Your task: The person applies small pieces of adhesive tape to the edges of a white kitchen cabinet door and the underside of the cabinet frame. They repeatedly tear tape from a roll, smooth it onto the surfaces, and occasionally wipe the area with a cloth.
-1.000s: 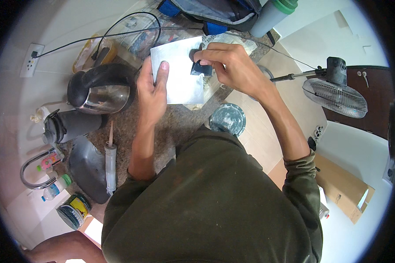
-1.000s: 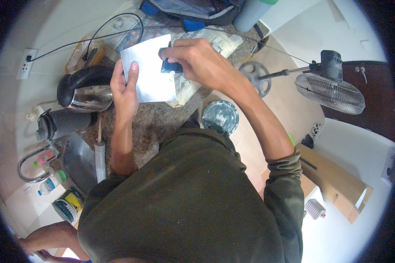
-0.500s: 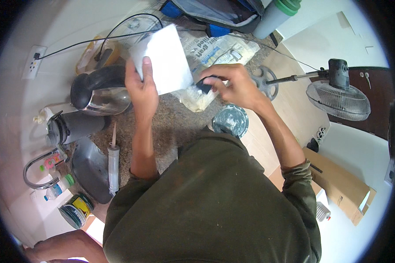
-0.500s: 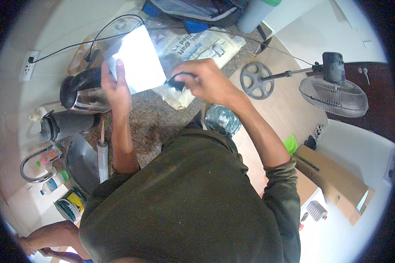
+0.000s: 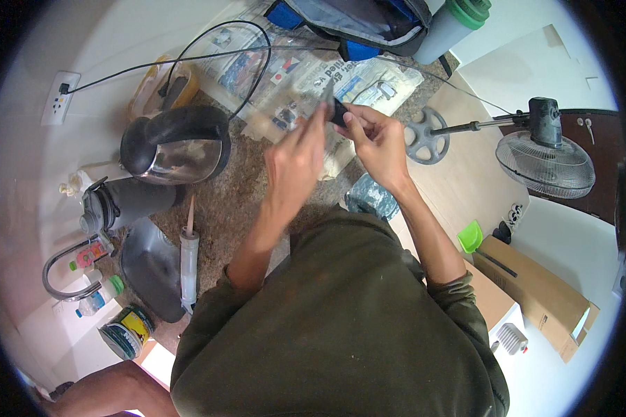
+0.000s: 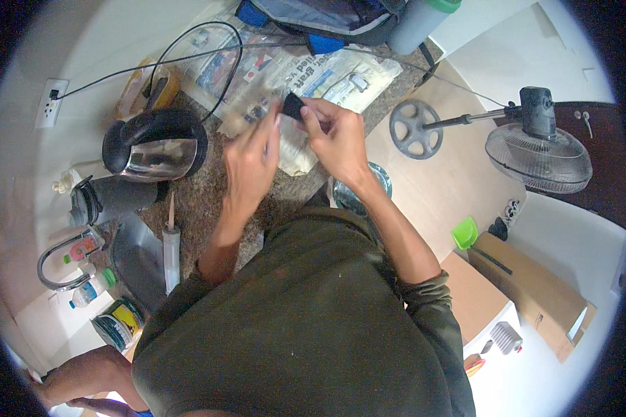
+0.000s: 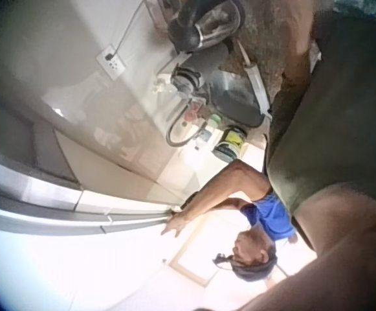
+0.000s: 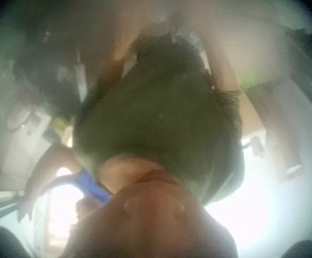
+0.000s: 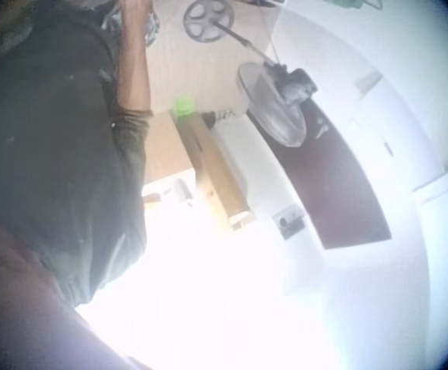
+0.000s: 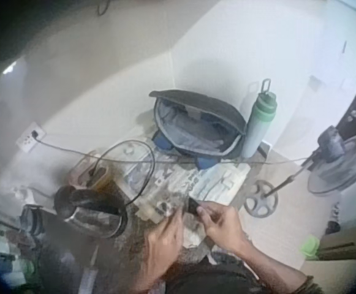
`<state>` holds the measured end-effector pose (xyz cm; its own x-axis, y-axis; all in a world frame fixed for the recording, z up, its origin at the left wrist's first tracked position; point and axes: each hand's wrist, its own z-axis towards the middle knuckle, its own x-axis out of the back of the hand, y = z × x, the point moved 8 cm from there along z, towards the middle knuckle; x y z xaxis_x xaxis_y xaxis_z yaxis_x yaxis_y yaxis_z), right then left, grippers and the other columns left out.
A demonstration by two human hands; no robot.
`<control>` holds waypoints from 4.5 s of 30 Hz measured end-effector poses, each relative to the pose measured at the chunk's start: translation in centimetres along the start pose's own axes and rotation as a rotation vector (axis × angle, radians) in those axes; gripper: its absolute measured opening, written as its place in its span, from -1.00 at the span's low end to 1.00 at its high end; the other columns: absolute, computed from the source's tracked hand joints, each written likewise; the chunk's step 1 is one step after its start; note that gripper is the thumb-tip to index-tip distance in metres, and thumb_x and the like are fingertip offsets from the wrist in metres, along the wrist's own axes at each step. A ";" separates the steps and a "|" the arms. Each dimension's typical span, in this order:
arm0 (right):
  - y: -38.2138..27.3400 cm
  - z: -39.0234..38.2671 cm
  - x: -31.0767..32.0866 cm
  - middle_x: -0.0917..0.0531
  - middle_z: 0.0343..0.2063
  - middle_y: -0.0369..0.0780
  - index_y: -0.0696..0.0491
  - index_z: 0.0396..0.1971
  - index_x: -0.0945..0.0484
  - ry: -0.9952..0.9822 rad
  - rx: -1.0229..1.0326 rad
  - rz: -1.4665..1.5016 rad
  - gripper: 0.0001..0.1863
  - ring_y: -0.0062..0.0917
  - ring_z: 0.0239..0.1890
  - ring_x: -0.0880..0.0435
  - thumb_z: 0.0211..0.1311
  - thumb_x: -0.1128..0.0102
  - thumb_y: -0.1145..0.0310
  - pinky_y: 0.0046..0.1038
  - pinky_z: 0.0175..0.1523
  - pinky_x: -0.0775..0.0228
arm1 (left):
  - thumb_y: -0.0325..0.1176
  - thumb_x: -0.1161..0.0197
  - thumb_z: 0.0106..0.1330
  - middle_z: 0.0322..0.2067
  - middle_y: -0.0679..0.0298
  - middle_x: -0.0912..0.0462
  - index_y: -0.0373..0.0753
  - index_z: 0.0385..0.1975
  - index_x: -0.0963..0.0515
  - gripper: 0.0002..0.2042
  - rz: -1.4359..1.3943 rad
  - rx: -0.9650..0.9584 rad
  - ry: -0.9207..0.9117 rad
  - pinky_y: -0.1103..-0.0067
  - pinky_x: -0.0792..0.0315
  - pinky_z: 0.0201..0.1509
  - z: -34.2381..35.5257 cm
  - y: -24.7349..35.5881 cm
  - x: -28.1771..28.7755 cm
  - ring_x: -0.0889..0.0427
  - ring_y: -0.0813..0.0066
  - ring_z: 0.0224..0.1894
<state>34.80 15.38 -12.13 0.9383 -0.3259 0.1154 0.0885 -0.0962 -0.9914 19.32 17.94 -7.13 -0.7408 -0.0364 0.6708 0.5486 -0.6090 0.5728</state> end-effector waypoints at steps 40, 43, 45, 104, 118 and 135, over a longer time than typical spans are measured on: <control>-3.0 -5.8 9.8 -0.76 -0.14 -0.13 0.17 -0.36 -0.73 0.325 0.623 -0.403 -0.87 -0.42 -0.16 -0.79 0.09 -0.39 0.70 -0.48 -0.14 -0.62 | -0.35 -0.27 0.48 -0.07 0.12 -0.68 -0.36 0.26 -0.35 -0.56 -0.797 0.694 0.074 0.63 -0.40 0.06 -1.6 -9.7 0.7 -0.59 0.52 -0.03; -4.4 -8.5 10.8 -0.76 -0.15 -0.10 0.19 -0.35 -0.71 0.387 0.665 -0.389 -0.84 -0.34 -0.09 -0.78 0.06 -0.43 0.71 -0.41 -0.03 -0.63 | -0.45 -0.20 0.50 -0.08 0.18 -0.69 -0.34 0.24 -0.43 -0.64 -0.674 0.471 0.058 0.63 -0.45 -0.05 0.3 -5.7 0.9 -0.61 0.56 -0.11; -4.7 -9.5 11.7 -0.76 -0.16 -0.12 0.20 -0.34 -0.70 0.444 0.612 -0.230 -0.87 -0.46 -0.18 -0.78 0.10 -0.43 0.67 -0.51 -0.08 -0.61 | -0.47 -0.17 0.50 -0.05 0.20 -0.69 -0.34 0.16 -0.51 -0.71 -0.504 0.370 -0.125 0.63 -0.46 -0.06 0.8 -2.6 -0.5 -0.62 0.57 -0.11; -4.3 -34.7 30.1 -0.72 -0.26 -0.09 0.11 -0.31 -0.73 0.484 0.442 -0.419 -0.87 -0.13 -0.20 -0.69 0.17 -0.42 0.40 -0.20 -0.07 -0.53 | -0.53 -0.37 0.09 -0.20 0.34 -0.80 -0.10 -0.16 -0.74 -0.71 -0.410 -0.823 -0.259 0.37 -0.52 -0.05 -13.6 30.9 -14.8 -0.72 0.35 -0.27; -0.7 -20.9 22.5 -0.62 -0.07 0.04 0.14 -0.06 -0.58 0.469 -0.169 -0.741 -0.74 -0.03 -0.08 -0.63 0.24 -0.20 0.51 -0.10 -0.04 -0.48 | -0.29 -0.35 0.27 -0.31 0.20 -0.73 -0.21 -0.22 -0.73 -0.81 -0.628 -0.943 -0.541 0.33 -0.51 -0.19 -4.5 20.6 -20.3 -0.68 0.22 -0.29; -3.5 -20.2 21.3 -0.64 -0.02 0.06 0.21 -0.04 -0.60 0.678 -0.300 -0.402 -0.65 -0.07 0.05 -0.62 0.13 -0.11 0.62 -0.18 0.11 -0.49 | -0.37 -0.30 0.23 -0.42 0.16 -0.70 -0.09 -0.19 -0.76 -0.81 -0.474 -0.603 -0.687 0.33 -0.47 -0.30 4.9 15.3 -25.0 -0.62 0.22 -0.43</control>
<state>47.72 -10.22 -4.99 0.4417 -0.6989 0.5625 0.1903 -0.5398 -0.8200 48.11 13.41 -12.87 -0.3446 0.6568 0.6708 -0.1679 -0.7461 0.6443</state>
